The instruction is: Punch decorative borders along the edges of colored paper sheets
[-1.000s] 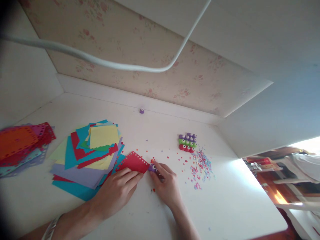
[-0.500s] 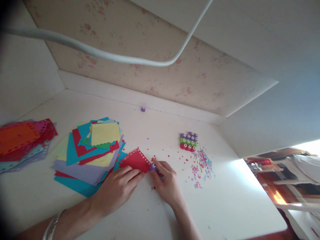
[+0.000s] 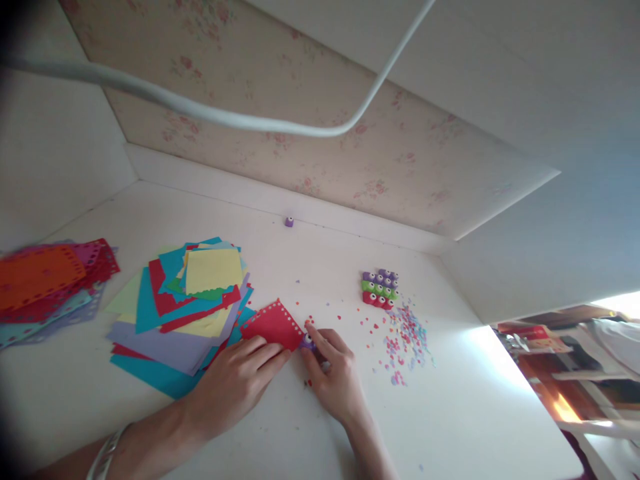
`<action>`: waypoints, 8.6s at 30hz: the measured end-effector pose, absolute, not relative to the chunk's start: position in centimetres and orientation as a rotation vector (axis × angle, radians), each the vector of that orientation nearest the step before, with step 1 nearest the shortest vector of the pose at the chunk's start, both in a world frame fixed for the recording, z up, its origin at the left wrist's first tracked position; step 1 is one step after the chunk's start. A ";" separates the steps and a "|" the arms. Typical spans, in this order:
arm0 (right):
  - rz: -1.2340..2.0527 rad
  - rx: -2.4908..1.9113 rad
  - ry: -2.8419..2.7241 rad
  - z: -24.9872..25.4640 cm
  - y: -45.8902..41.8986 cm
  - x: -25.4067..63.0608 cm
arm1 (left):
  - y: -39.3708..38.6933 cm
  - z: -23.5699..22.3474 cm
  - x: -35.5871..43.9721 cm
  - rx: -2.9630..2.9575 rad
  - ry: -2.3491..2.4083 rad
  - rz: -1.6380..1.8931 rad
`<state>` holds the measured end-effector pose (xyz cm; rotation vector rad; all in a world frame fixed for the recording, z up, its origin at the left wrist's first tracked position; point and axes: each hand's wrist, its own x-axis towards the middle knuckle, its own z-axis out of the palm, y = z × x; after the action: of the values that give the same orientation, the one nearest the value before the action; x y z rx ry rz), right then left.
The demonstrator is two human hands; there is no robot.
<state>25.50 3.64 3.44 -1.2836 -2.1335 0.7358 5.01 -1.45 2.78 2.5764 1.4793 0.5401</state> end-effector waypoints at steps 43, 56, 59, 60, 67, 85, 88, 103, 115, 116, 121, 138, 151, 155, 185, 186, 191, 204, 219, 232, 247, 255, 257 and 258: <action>0.877 -1.369 -2.059 3.7 3.7 24.8 | -1.7 2.1 4.8 2.822 1.572 0.825; 0.909 -1.406 -2.011 3.4 3.7 24.9 | -1.7 2.0 4.9 2.866 1.554 0.819; 0.919 -1.409 -2.003 3.5 3.7 24.9 | -1.7 1.9 4.9 2.869 1.548 0.800; 0.925 -1.407 -1.998 3.4 3.7 24.9 | -1.7 1.9 4.9 2.872 1.544 0.797; 0.926 -1.418 -1.974 3.4 3.8 24.8 | -1.7 2.1 4.9 2.893 1.538 0.806; 0.872 -1.375 -1.863 3.2 2.9 24.2 | -2.0 2.5 4.9 2.917 1.538 0.847; 0.895 -1.369 -1.844 3.0 3.0 24.3 | -2.0 2.6 4.9 2.860 1.545 0.870; 0.990 -1.346 -1.699 2.4 3.8 24.8 | 1.1 2.7 3.8 2.460 2.002 0.753; 1.269 -1.256 -1.430 2.5 4.4 25.7 | 1.9 3.7 3.2 2.115 2.011 0.502; 1.292 -1.234 -1.426 2.6 4.4 25.6 | 2.0 3.9 3.0 2.044 1.956 0.536; 1.331 -1.194 -1.443 2.9 4.2 25.5 | 2.0 4.8 2.6 1.693 1.765 0.731; 1.050 -1.175 -1.704 2.4 3.8 25.5 | 0.9 4.9 4.6 1.324 1.664 0.831; 0.974 -1.166 -1.796 2.4 3.9 25.5 | 0.9 4.5 4.5 1.355 1.662 0.799; 0.952 -1.166 -1.811 2.1 4.0 25.5 | 0.8 4.4 4.3 1.381 1.639 0.796; 0.814 -1.380 -1.898 2.9 4.9 26.5 | -2.2 3.2 4.8 2.447 1.575 0.682; 0.826 -1.392 -1.861 2.9 5.1 26.4 | -2.3 3.1 4.8 2.445 1.551 0.666; 0.901 -1.336 -1.879 3.1 5.9 25.8 | -2.3 3.3 4.9 2.418 1.520 0.608; 1.026 -1.337 -1.920 3.6 6.2 25.0 | -2.6 3.4 4.9 2.392 1.501 0.605; 1.061 -1.436 -1.946 2.8 7.2 24.9 | -2.7 3.5 5.2 2.409 1.502 0.637; 1.083 -1.402 -1.999 4.5 7.1 25.2 | -3.2 3.9 5.2 2.439 1.512 0.652; 0.869 -1.432 -2.087 5.3 6.6 31.2 | -3.0 3.8 4.9 2.461 1.487 0.662; 0.821 -1.371 -2.072 5.6 4.7 30.7 | -2.5 3.0 4.8 2.532 1.525 0.639; 0.873 -1.351 -2.013 5.2 4.7 30.3 | -2.5 2.9 4.8 2.540 1.528 0.642; 0.892 -1.347 -1.984 5.0 4.7 30.1 | -2.5 2.8 4.8 2.542 1.533 0.651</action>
<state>30.12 4.73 4.96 -1.3474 -1.9837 0.8925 4.84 -2.46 2.81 2.5423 1.5333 0.6509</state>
